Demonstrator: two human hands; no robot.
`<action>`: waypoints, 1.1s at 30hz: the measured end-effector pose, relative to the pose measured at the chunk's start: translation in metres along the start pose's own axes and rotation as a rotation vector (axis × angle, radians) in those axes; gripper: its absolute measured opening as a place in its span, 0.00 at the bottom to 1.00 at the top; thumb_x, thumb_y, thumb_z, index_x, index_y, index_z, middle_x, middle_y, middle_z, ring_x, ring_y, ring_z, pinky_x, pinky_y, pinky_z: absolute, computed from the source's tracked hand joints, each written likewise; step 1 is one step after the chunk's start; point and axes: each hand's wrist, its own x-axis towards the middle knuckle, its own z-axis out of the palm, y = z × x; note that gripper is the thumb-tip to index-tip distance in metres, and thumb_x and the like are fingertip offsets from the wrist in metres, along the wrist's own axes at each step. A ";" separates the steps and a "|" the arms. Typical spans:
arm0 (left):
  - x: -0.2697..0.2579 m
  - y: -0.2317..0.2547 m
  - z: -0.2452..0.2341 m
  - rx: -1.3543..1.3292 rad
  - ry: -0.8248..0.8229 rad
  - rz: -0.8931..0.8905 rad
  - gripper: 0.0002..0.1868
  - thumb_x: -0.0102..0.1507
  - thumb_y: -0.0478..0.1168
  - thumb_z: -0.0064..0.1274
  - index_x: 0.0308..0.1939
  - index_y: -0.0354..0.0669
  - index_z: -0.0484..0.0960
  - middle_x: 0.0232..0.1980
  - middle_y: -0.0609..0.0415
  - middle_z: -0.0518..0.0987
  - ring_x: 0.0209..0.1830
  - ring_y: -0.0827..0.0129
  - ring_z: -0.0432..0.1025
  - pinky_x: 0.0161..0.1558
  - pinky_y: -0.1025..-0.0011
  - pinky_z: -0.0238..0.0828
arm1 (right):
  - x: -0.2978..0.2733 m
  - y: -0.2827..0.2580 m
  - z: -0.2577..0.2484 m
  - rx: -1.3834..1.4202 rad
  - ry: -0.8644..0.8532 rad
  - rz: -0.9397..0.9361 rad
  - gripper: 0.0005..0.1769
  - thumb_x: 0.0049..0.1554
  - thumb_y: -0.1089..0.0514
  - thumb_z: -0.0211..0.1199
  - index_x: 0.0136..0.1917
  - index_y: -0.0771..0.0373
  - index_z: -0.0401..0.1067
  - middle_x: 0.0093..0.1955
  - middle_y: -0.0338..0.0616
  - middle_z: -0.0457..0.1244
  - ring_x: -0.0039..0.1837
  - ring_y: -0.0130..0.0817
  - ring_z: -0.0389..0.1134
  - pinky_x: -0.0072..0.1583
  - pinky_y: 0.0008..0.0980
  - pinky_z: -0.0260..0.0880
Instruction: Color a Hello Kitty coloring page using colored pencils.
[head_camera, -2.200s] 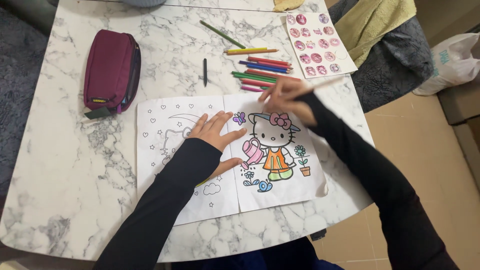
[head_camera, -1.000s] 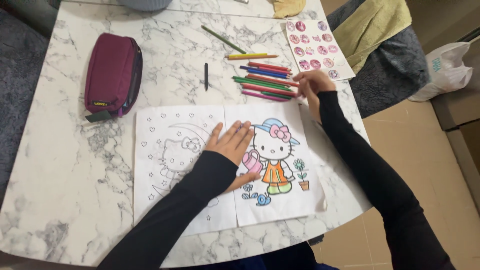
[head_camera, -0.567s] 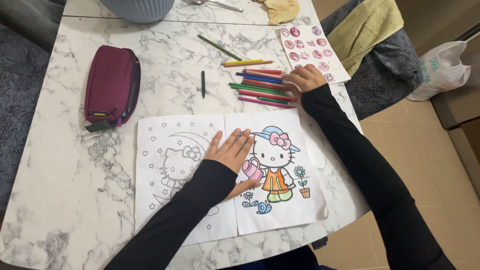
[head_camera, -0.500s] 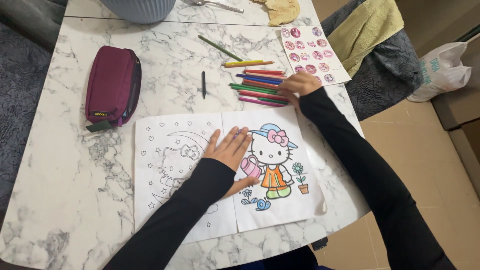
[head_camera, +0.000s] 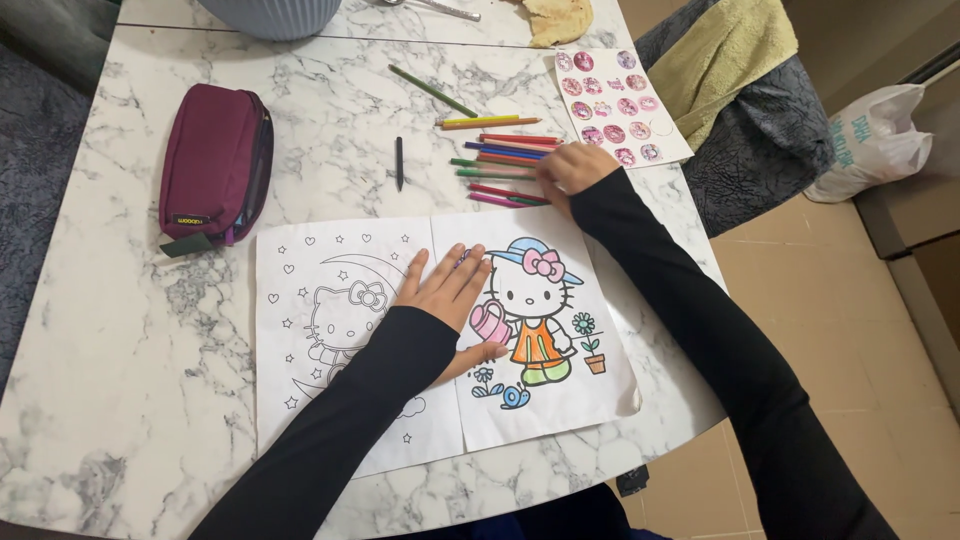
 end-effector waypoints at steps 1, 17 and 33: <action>0.000 0.001 -0.001 -0.001 -0.001 0.000 0.54 0.61 0.71 0.48 0.76 0.37 0.51 0.80 0.41 0.49 0.81 0.52 0.36 0.73 0.44 0.16 | -0.002 -0.002 -0.004 0.000 -0.001 0.001 0.08 0.58 0.57 0.69 0.49 0.57 0.73 0.41 0.41 0.63 0.48 0.42 0.70 0.53 0.38 0.72; -0.002 -0.001 0.001 -0.014 0.028 0.012 0.52 0.62 0.72 0.46 0.75 0.37 0.53 0.79 0.42 0.50 0.81 0.53 0.38 0.74 0.46 0.16 | -0.034 -0.117 -0.082 1.523 0.033 0.610 0.14 0.64 0.55 0.57 0.53 0.71 0.70 0.38 0.58 0.69 0.36 0.38 0.73 0.40 0.30 0.72; -0.001 -0.001 0.001 -0.036 0.030 -0.011 0.55 0.61 0.72 0.49 0.76 0.35 0.51 0.80 0.39 0.48 0.81 0.52 0.38 0.74 0.46 0.17 | -0.043 -0.104 -0.061 1.514 -0.084 0.588 0.07 0.54 0.72 0.64 0.39 0.71 0.66 0.35 0.51 0.60 0.34 0.41 0.72 0.38 0.33 0.73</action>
